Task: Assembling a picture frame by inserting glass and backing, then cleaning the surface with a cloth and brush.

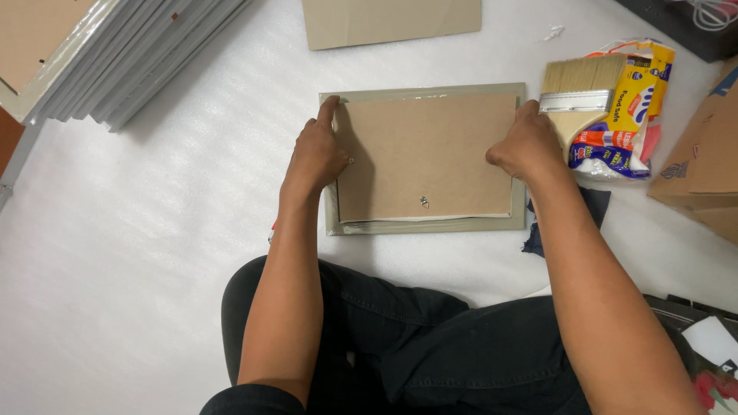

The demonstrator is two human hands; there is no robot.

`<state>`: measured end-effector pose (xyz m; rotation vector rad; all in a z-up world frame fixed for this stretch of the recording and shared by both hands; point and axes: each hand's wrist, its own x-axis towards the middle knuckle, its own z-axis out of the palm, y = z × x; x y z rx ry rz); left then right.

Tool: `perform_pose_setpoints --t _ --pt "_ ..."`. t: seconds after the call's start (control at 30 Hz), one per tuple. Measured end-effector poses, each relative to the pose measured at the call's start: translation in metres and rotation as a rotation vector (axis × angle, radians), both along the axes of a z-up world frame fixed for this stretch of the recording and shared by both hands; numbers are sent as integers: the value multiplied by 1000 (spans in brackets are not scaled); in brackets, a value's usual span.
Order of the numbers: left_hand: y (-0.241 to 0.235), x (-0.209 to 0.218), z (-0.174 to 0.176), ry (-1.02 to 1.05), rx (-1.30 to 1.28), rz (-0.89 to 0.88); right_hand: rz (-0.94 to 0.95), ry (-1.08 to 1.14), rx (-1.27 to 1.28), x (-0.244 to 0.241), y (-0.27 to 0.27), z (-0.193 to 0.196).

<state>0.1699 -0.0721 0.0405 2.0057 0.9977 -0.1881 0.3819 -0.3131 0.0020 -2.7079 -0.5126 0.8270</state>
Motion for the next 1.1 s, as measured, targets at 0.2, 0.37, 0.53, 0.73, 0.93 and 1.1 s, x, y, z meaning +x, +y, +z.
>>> perform_pose_setpoints --t 0.2,0.37,0.53,0.73,0.93,1.1 --pt "0 1 -2 44 43 -46 45 28 -54 -10 6 21" --pt "2 0 -8 82 83 -70 79 -12 -64 -13 7 21" --pt "1 2 -18 107 146 -118 113 -61 -84 -8 5 10" --pt "-2 3 -17 91 132 -54 114 -35 -18 -8 3 20" --pt "-4 3 -15 44 121 -27 127 -120 -68 -5 -2 -12" --pt "-4 3 -25 95 156 -71 112 -165 -133 -16 3 -9"
